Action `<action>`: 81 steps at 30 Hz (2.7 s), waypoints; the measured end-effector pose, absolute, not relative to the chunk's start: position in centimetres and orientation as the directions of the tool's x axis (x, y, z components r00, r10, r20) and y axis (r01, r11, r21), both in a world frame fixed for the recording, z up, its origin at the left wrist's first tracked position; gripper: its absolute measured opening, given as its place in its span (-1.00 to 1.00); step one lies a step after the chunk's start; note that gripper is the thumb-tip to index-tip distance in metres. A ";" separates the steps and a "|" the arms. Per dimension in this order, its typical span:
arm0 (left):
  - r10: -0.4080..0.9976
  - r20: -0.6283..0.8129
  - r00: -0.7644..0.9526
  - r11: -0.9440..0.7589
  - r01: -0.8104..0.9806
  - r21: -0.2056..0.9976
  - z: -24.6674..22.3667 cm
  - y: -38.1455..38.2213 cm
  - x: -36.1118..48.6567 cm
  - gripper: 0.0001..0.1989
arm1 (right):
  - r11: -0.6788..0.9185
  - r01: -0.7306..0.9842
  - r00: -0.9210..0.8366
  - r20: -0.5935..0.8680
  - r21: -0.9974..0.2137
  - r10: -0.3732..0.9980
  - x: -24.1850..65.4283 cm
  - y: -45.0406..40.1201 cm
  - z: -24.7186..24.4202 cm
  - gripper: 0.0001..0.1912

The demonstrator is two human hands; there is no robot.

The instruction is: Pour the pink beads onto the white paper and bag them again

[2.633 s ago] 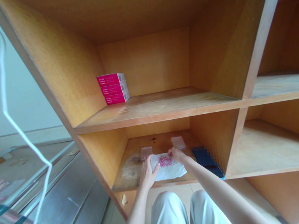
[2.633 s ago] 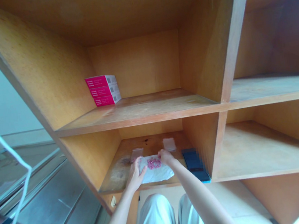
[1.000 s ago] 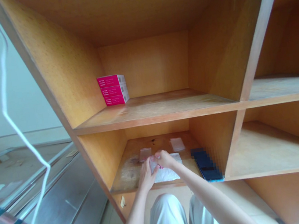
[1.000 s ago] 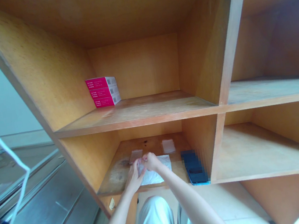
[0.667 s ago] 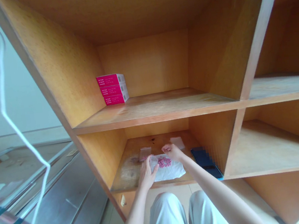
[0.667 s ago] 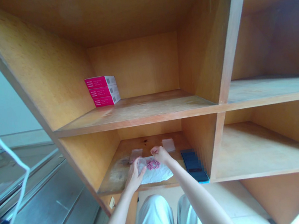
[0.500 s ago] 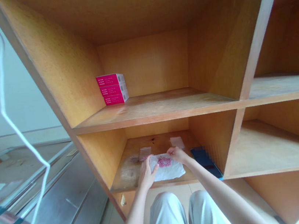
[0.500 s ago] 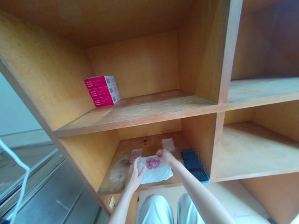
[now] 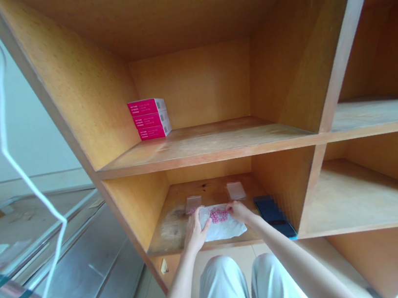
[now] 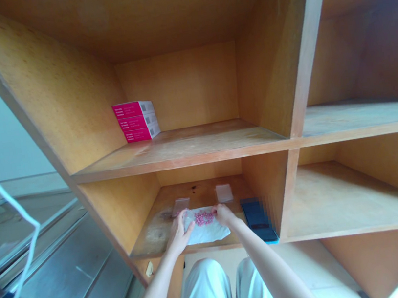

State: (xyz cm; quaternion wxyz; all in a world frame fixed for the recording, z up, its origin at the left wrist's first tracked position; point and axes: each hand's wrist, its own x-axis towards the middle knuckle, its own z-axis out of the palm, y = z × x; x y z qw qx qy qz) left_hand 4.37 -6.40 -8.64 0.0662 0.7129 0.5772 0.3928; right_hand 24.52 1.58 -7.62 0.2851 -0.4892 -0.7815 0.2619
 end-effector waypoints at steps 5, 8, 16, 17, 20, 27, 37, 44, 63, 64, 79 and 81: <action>0.877 0.479 0.026 -0.321 0.773 0.547 -8.6 -6.5 4.4 -0.50 | 0.416 0.634 -0.386 0.199 -0.653 0.901 24.5 1.9 -7.8 -0.71; 0.878 0.478 0.016 -0.311 0.779 0.545 -8.5 -6.5 4.4 -0.50 | 0.404 0.644 -0.383 0.183 -0.650 0.905 24.4 2.1 -7.9 -0.71; 0.863 0.505 0.019 -0.331 0.776 0.537 -8.5 -6.4 4.4 -0.50 | 0.387 0.666 -0.352 0.189 -0.638 0.917 24.0 2.5 -8.1 -0.73; 0.863 0.505 0.020 -0.332 0.775 0.537 -8.6 -6.4 4.4 -0.50 | 0.387 0.666 -0.351 0.191 -0.638 0.917 24.0 2.5 -8.2 -0.73; 0.864 0.504 0.018 -0.331 0.774 0.540 -8.7 -6.4 4.4 -0.50 | 0.389 0.658 -0.341 0.206 -0.645 0.917 24.1 2.6 -8.2 -0.75; 0.864 0.504 0.012 -0.336 0.759 0.558 -8.8 -6.3 4.3 -0.49 | 0.393 0.600 -0.271 0.285 -0.697 0.919 24.6 2.3 -8.6 -0.77; 0.867 0.497 -0.033 -0.355 0.658 0.664 -8.8 -6.1 4.3 -0.51 | 0.432 0.502 -0.119 0.435 -0.749 0.893 24.2 0.4 -10.4 -0.82; 0.879 0.383 -0.283 -0.326 0.228 0.917 -7.3 -5.3 4.2 -0.54 | 0.425 0.483 -0.065 0.453 -0.765 0.889 24.5 0.0 -10.6 -0.81; 0.996 0.040 0.083 0.037 -0.756 0.653 -1.4 -3.8 4.1 -0.61 | 0.434 0.432 -0.012 0.476 -0.791 0.879 24.8 -0.3 -10.3 -0.80; 0.996 0.045 0.081 0.031 -0.755 0.656 -1.3 -3.9 4.1 -0.61 | 0.431 0.433 -0.013 0.473 -0.792 0.881 24.8 -0.3 -10.3 -0.80; 0.993 0.075 0.090 0.025 -0.787 0.617 -0.4 -4.3 4.8 -0.59 | 0.430 0.461 -0.032 0.470 -0.776 0.882 24.8 -0.4 -10.2 -0.80; 0.993 0.080 0.085 0.016 -0.780 0.626 -0.3 -4.3 4.8 -0.58 | 0.431 0.464 -0.032 0.472 -0.774 0.881 24.8 -0.4 -10.2 -0.80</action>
